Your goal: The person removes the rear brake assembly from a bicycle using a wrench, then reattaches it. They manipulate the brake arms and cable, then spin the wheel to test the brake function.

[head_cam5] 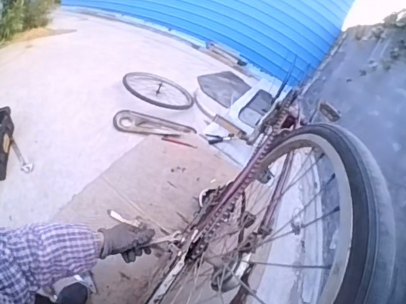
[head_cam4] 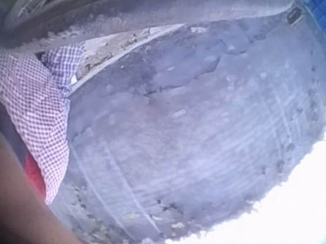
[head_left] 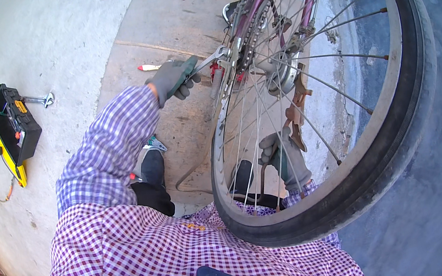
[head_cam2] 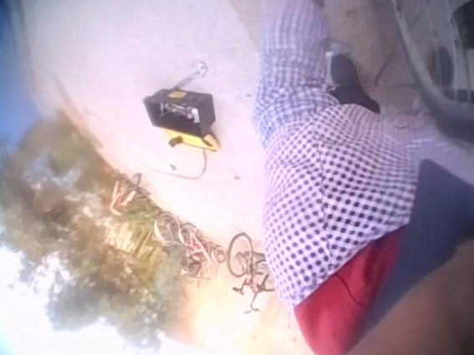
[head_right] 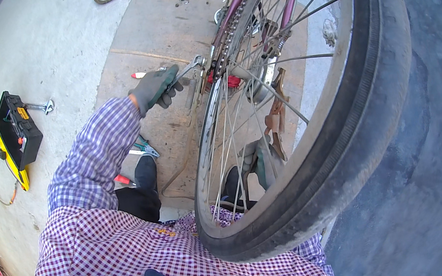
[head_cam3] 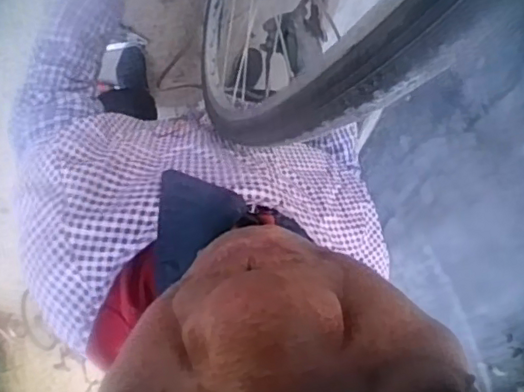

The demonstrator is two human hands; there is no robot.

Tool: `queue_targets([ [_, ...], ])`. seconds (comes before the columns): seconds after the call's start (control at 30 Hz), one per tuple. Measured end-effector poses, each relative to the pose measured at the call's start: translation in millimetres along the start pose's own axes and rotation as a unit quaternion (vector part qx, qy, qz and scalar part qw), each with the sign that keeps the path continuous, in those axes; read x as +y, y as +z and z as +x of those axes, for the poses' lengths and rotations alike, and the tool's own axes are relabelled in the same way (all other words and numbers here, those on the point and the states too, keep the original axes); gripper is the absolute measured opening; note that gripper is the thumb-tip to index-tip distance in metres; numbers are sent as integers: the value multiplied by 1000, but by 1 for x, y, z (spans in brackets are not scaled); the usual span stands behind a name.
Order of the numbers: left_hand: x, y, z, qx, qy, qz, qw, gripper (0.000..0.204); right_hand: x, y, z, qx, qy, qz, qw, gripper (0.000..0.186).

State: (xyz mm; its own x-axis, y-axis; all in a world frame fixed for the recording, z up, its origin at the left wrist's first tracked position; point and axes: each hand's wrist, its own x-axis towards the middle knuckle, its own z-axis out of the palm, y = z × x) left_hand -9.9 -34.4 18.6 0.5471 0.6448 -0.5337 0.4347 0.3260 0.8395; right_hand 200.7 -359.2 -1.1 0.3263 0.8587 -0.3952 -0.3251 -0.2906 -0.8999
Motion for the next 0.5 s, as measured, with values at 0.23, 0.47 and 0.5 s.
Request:
queue_targets([
  [0.23,-8,26,-89,49,157,-14,986,47,10,-39,22,-8,48,58,997,69],
  [0.47,56,47,-116,-17,320,73,944,49,13,-48,32,-58,60,86,993,66],
  [0.5,68,44,-114,-11,349,126,929,47,12,-43,30,-42,59,75,995,65],
])
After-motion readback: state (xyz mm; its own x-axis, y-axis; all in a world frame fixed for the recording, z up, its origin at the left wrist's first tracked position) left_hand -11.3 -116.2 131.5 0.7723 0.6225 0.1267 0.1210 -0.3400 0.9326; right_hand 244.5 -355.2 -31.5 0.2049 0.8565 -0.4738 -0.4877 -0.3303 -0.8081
